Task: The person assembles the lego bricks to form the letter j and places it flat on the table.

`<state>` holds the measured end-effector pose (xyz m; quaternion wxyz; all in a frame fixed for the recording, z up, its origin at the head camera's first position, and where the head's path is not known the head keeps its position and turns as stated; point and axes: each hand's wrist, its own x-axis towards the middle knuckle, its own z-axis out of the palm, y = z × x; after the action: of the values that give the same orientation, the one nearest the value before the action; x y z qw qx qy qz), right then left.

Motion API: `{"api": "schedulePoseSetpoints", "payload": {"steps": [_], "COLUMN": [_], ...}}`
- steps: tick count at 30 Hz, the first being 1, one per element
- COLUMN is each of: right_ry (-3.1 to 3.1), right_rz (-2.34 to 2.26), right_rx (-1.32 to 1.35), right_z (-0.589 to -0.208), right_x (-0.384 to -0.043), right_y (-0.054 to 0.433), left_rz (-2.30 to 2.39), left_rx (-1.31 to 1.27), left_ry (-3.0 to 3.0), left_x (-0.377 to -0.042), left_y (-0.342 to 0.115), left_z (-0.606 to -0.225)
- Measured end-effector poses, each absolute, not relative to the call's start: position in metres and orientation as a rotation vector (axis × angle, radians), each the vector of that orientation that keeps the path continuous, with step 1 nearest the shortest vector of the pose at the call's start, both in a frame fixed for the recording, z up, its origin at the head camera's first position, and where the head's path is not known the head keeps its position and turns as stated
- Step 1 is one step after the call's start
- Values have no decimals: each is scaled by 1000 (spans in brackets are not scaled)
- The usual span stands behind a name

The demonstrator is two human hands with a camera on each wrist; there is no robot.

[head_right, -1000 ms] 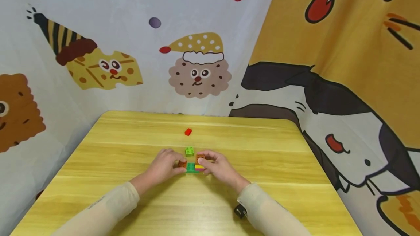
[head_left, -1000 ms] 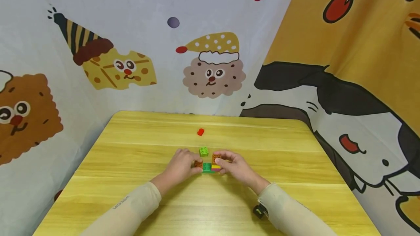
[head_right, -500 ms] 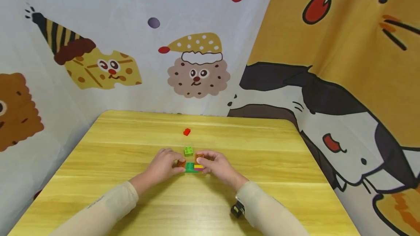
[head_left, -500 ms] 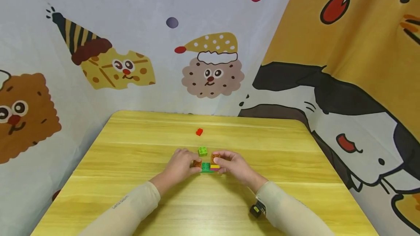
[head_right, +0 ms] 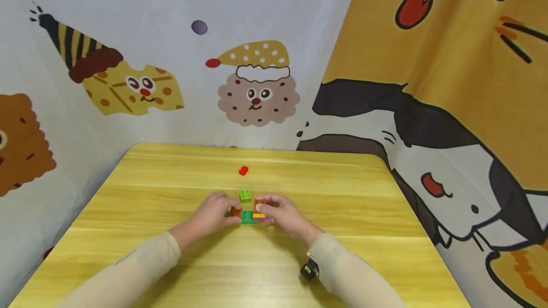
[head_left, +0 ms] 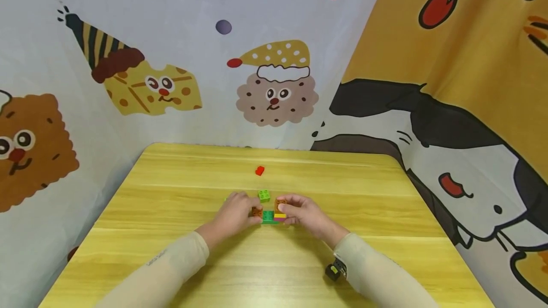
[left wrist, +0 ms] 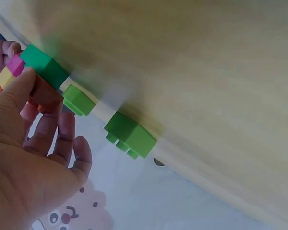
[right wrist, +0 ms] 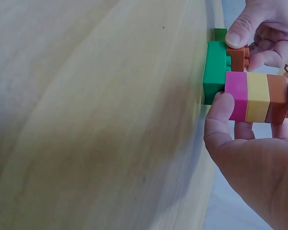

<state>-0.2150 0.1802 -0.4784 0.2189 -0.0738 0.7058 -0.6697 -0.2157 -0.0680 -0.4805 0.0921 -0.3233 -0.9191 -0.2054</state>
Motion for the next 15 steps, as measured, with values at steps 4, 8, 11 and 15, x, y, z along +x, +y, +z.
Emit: {"api": "schedulePoseSetpoints", "payload": {"steps": [4,8,11,15], "right_ry": [1949,1952,1952,1952], "right_rz": [-1855,-1843,-1842,-1834], "right_rx": [-207,-202,-196,-193], "right_z": [-479,-479,-479,-480], "right_x": [-216,-217,-218,-219], "right_y": [180,180,180,182], "left_rz": [-566,-539,-520,-507], "left_rx": [-974,-964,-960,-967], "left_ry": [-2751,-2786,-2799,-2810], "left_x": [-218,-218,-217,-217], "left_y": [-68,-67,-66,-64], "left_z": [-478,-476,-475,-474]}}
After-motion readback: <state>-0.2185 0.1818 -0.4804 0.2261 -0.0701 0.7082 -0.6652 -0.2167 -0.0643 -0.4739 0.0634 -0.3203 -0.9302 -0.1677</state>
